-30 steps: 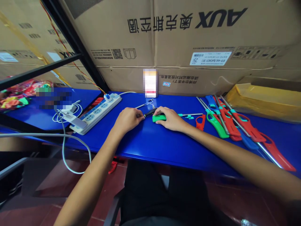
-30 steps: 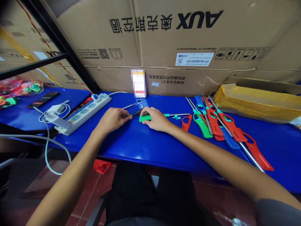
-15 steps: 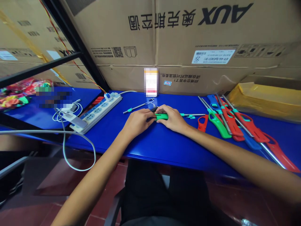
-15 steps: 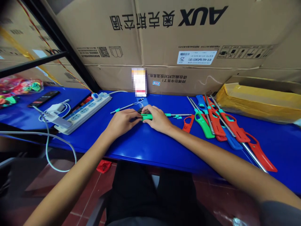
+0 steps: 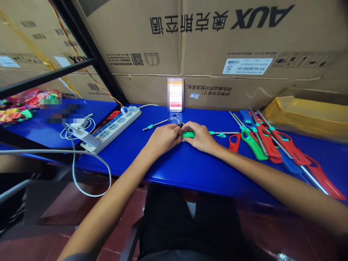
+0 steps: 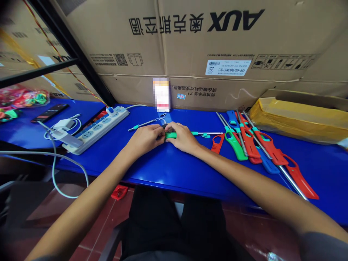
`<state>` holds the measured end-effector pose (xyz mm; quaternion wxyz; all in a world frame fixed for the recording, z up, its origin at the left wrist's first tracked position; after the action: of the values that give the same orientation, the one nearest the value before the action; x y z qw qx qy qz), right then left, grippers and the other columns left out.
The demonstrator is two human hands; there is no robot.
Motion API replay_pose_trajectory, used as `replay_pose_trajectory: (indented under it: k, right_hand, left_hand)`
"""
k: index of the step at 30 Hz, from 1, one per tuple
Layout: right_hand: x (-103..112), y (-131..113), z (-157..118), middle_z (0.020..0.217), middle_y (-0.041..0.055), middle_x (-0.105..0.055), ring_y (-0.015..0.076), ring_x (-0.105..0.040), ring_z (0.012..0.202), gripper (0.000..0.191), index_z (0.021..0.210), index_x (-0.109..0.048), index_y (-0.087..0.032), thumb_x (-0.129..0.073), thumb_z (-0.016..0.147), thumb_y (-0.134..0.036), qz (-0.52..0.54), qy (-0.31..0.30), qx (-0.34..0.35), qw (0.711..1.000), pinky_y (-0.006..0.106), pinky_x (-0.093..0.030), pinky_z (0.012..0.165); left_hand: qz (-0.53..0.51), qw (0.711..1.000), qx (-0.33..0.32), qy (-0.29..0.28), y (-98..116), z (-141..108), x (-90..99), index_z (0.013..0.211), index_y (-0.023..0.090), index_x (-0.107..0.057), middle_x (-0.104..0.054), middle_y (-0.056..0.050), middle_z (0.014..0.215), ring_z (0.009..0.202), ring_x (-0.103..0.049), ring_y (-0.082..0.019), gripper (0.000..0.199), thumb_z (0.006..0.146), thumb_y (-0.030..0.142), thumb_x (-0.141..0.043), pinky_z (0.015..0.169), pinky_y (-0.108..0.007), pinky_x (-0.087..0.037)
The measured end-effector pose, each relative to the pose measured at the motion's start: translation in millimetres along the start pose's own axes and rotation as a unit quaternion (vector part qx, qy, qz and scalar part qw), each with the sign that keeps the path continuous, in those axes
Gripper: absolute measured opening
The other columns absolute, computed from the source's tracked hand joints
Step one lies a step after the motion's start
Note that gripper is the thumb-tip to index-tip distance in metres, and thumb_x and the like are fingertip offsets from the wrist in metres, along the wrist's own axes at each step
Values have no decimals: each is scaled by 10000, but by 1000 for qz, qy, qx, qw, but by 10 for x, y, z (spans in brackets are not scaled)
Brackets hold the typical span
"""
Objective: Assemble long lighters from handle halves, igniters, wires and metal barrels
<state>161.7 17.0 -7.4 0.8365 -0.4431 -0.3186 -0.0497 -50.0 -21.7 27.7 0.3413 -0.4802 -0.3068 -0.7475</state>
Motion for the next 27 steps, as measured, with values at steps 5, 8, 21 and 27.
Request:
replay_pose_trajectory:
  k: [5,8,21,27]
  right_hand:
    - [-3,11,1,1190,51,-843,291,-807,1146,348,1132,-728,-281,-864,859,-113,-11,-5,8,1000,503,-627,1067]
    - [9,8,-6,1247,59,-838,302,-782,1187,343,1196,-736,-285,-847,904,-140,-32,-8,29,999,518,-609,1080]
    - [54,-87,-70,1212,70,-807,333,-710,1182,235,1167,-690,-298,-745,987,-157,-62,15,82,995,527,-567,1058]
    - [73,-92,-54,1204,50,-822,326,-716,1164,228,1166,-722,-306,-767,986,-173,-42,12,88,995,520,-560,1061]
  left_hand:
    - [22,1000,4,-5,-8,-1,-23,963,181,-740,-763,-103,960,873,-727,-251,118,1052,201,-666,694,-330,-500]
    - [-59,998,16,30,-48,-61,2,1054,185,-745,-766,-86,1000,894,-732,-235,87,1067,234,-674,783,-339,-558]
    - [-161,986,25,33,-172,-152,-94,1216,194,-819,-795,-54,983,780,-709,-188,265,1024,373,-854,749,-307,-529]
    - [-146,988,-6,57,-182,-206,-69,1261,202,-842,-814,-76,1027,798,-729,-193,303,1072,434,-791,763,-310,-555]
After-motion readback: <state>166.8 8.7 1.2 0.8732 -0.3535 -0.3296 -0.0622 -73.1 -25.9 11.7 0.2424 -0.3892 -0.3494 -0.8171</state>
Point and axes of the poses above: each hand's wrist, its own z-axis towards the middle knuckle, its own x-axis out of the back of the hand, y = z × x, the point moved 1 cm from there along z, towards the middle knuckle
